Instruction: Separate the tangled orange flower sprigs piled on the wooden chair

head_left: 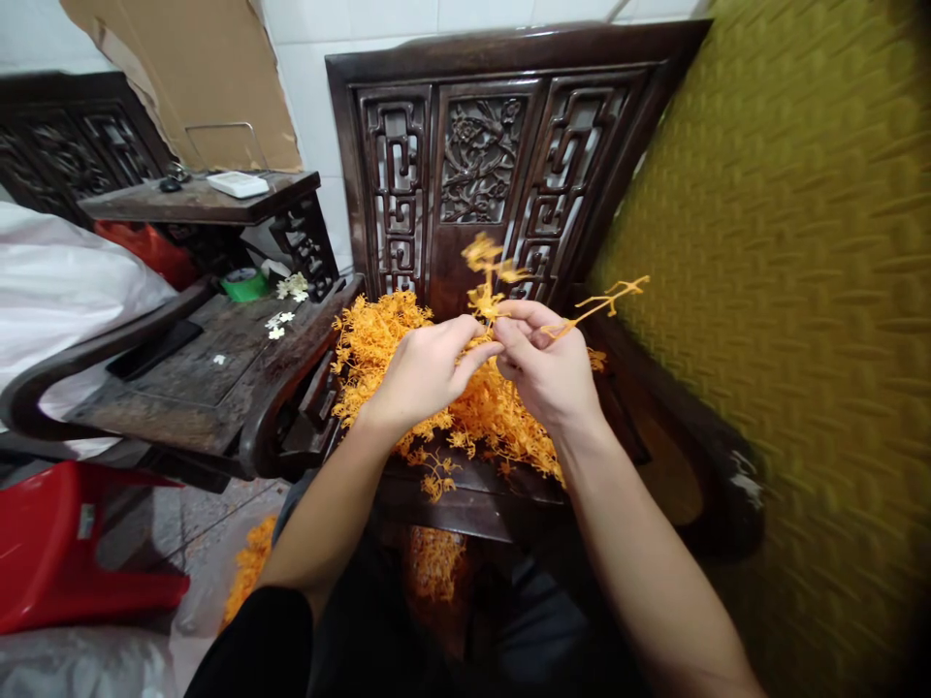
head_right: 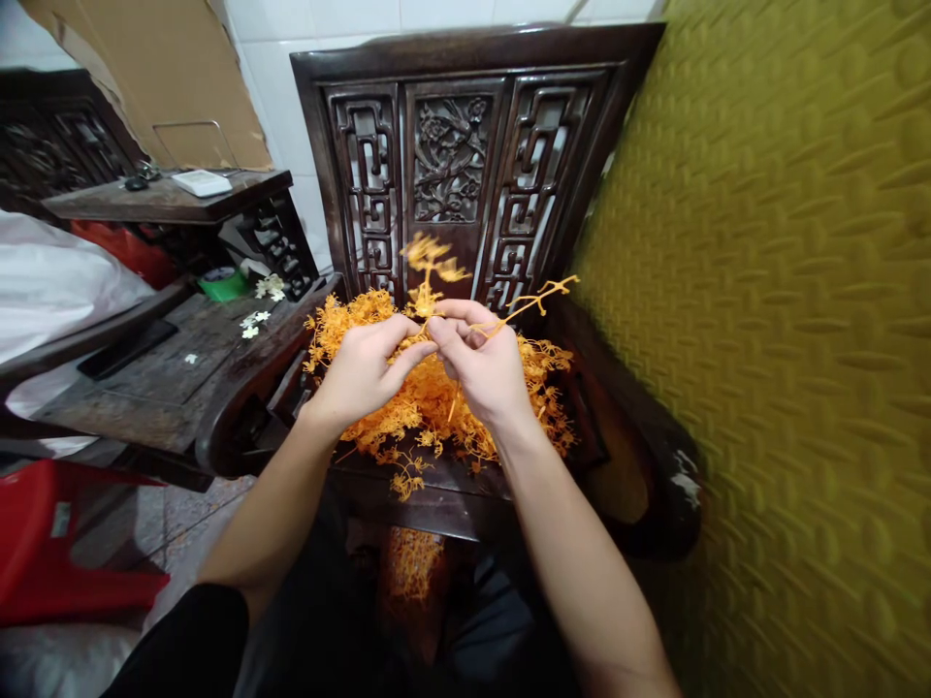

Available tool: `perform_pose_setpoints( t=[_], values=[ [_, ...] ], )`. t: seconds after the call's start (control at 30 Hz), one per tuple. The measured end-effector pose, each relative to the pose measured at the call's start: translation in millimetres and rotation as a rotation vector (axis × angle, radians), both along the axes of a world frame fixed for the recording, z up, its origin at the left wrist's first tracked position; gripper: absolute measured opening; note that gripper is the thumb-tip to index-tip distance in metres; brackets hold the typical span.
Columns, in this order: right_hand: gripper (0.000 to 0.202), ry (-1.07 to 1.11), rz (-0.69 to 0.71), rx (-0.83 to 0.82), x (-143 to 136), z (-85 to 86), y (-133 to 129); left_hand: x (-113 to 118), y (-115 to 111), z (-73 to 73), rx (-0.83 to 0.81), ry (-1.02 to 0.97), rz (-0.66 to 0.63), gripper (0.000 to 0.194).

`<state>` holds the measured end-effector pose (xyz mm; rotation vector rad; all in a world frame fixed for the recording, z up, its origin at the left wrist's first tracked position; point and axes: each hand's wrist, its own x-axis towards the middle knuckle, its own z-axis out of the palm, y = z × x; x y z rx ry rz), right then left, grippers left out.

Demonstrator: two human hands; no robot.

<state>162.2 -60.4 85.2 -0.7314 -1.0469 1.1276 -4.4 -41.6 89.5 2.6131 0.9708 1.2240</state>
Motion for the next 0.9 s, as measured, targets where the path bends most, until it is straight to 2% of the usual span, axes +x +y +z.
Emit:
perform_pose_setpoints(
  t=[0.13,0.2,0.3,0.5,0.6,0.67,0.8,0.83,0.9],
  values=[
    [0.049,-0.088,0.125,-0.171,6,3.7,-3,-2,-3,2.4,0.037,0.103,-0.009,0.02],
    [0.055,-0.143,0.134,-0.239,8,4.8,-4,-2,-4,2.8,0.054,0.149,0.026,0.017],
    [0.058,-0.201,0.051,-0.249,8,3.9,-5,0,-4,2.0,0.068,0.169,0.079,0.018],
    [0.043,-0.319,-0.227,0.025,9,-4.0,4,7,-5,-0.2,0.047,0.13,0.078,0.028],
    [0.045,-0.308,-0.32,0.043,16,-2.5,6,13,-9,-2.0,0.025,0.143,0.049,0.031],
    [0.05,-0.291,-0.228,-0.046,22,1.6,5,16,-10,-3.3,0.021,0.137,0.041,0.029],
    [0.062,-0.38,0.11,-0.238,31,6.9,-2,17,-8,-5.8,0.03,0.122,0.018,0.025],
    [0.062,-0.393,0.138,-0.246,31,6.4,-2,17,-7,-6.5,0.041,0.133,0.017,0.023],
    [0.058,-0.35,0.094,-0.234,29,3.7,-1,18,-7,-8.4,0.067,0.168,0.045,0.022]
  ],
)
